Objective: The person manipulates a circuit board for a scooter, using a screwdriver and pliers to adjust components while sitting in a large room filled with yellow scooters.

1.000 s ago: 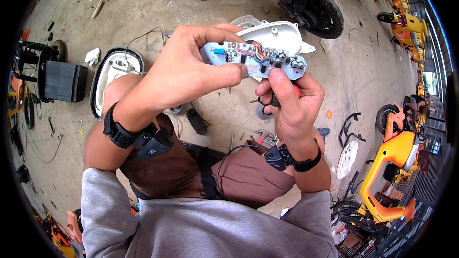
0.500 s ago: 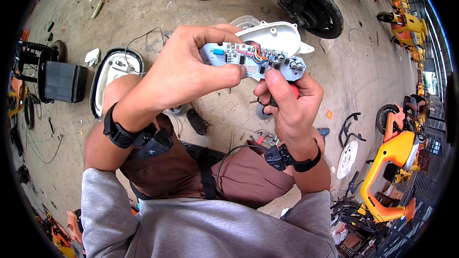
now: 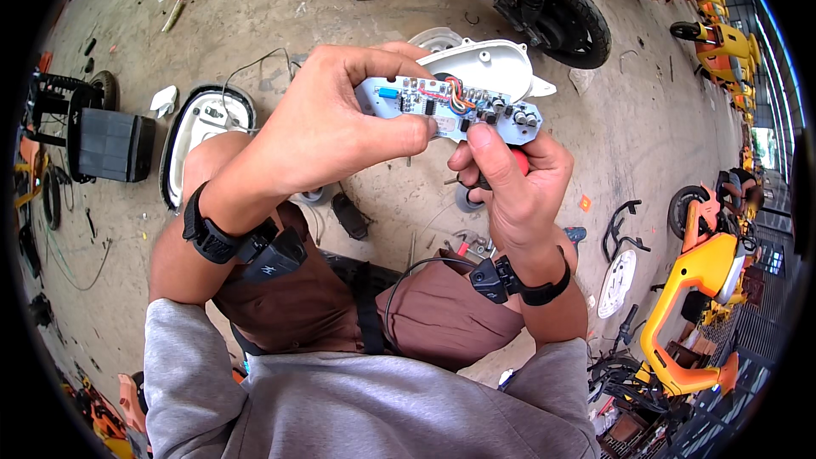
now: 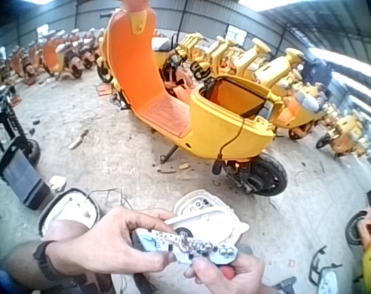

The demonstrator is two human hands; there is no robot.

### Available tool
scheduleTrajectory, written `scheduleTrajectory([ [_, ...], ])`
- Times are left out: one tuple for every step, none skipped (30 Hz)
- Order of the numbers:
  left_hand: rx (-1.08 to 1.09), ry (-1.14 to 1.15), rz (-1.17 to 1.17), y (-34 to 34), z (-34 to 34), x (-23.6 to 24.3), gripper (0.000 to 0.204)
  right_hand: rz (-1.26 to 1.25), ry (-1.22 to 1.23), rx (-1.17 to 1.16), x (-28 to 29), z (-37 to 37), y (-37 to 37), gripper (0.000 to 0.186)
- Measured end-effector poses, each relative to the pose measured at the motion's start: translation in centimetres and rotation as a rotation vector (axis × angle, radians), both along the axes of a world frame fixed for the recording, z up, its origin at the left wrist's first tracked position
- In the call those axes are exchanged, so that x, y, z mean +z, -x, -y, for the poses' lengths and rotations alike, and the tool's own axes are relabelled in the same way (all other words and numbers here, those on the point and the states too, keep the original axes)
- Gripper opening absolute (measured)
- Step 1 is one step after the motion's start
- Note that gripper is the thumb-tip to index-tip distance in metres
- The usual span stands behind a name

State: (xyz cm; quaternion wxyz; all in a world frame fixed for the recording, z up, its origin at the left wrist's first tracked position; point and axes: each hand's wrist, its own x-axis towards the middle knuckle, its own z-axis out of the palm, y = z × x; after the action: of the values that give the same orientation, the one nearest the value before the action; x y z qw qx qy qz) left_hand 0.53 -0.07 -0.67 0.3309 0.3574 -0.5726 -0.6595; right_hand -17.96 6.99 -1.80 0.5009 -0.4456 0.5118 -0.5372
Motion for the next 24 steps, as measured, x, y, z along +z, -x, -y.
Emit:
scheduleTrajectory([
  [-0.004, 0.008, 0.001, 0.0, 0.0, -0.2, 0.025, -0.001, 0.001, -0.002, 0.0, 0.0, 0.0, 0.017],
  [-0.006, 0.013, 0.005, 0.0, 0.0, -0.3, 0.025, -0.005, 0.0, -0.001, 0.0, 0.0, 0.0, 0.017],
  [-0.008, 0.017, 0.009, 0.0, 0.1, -0.3, 0.025, -0.009, -0.002, 0.0, 0.0, 0.0, 0.0, 0.017],
  [-0.009, 0.022, 0.012, 0.0, 0.1, -0.4, 0.024, -0.013, -0.004, 0.002, 0.0, 0.0, 0.1, 0.017],
  [-0.005, 0.034, 0.012, 0.0, 0.0, -0.5, 0.024, -0.013, -0.005, 0.001, 0.0, 0.0, 0.0, 0.017],
  [-0.001, 0.046, 0.011, 0.0, 0.0, -0.6, 0.024, -0.012, -0.006, -0.001, 0.0, 0.0, 0.0, 0.017],
  [0.003, 0.057, 0.01, 0.0, 0.1, -0.7, 0.024, -0.012, -0.007, -0.002, 0.1, 0.0, 0.0, 0.017],
  [0.001, 0.045, 0.014, 0.0, 0.0, -0.6, 0.024, -0.016, -0.009, -0.002, 0.1, 0.0, 0.0, 0.017],
  [-0.001, 0.033, 0.018, 0.0, 0.0, -0.4, 0.024, -0.02, -0.011, -0.002, 0.1, 0.0, 0.0, 0.017],
  [-0.004, 0.021, 0.021, 0.0, 0.0, -0.2, 0.024, -0.025, -0.013, -0.003, 0.1, 0.0, 0.0, 0.017],
  [-0.003, 0.024, 0.023, 0.1, 0.0, -0.1, 0.024, -0.025, -0.012, -0.002, 0.1, 0.0, 0.0, 0.017],
  [-0.002, 0.027, 0.025, 0.1, 0.0, 0.1, 0.024, -0.024, -0.012, -0.002, 0.1, 0.0, 0.0, 0.017],
  [0.0, 0.029, 0.027, 0.1, -0.1, 0.2, 0.023, -0.022, -0.011, 0.0, 0.1, 0.0, 0.0, 0.017],
  [0.0, 0.021, 0.03, 0.1, -0.1, 0.3, 0.024, -0.023, -0.011, 0.0, 0.1, 0.0, 0.0, 0.017],
  [0.0, 0.012, 0.032, 0.1, -0.1, 0.3, 0.024, -0.023, -0.011, 0.001, 0.2, 0.0, 0.0, 0.017],
  [0.001, 0.004, 0.034, 0.1, -0.1, 0.4, 0.024, -0.024, -0.011, 0.001, 0.2, 0.0, 0.0, 0.017],
  [0.0, 0.007, 0.037, 0.1, -0.1, 0.4, 0.024, -0.024, -0.01, 0.001, 0.2, 0.0, 0.0, 0.017],
  [-0.001, 0.01, 0.041, 0.1, -0.1, 0.4, 0.024, -0.023, -0.008, 0.001, 0.1, 0.0, -0.1, 0.018],
  [-0.002, 0.014, 0.044, 0.1, -0.1, 0.4, 0.024, -0.023, -0.006, 0.001, 0.1, 0.1, -0.1, 0.018],
  [-0.008, 0.002, 0.052, 0.0, 0.0, 0.4, 0.024, -0.016, -0.011, 0.002, 0.1, 0.1, -0.1, 0.018],
  [-0.015, -0.01, 0.059, 0.0, 0.0, 0.4, 0.025, -0.009, -0.015, 0.003, 0.0, 0.1, 0.0, 0.018],
  [-0.021, -0.021, 0.066, 0.0, 0.0, 0.4, 0.025, -0.002, -0.019, 0.005, 0.0, 0.1, 0.0, 0.018],
  [-0.02, -0.013, 0.06, 0.0, 0.0, 0.3, 0.026, 0.011, -0.017, -0.002, 0.1, 0.1, -0.1, 0.018],
  [-0.019, -0.006, 0.053, 0.0, -0.1, 0.1, 0.028, 0.023, -0.015, -0.009, 0.1, 0.1, -0.1, 0.018],
])
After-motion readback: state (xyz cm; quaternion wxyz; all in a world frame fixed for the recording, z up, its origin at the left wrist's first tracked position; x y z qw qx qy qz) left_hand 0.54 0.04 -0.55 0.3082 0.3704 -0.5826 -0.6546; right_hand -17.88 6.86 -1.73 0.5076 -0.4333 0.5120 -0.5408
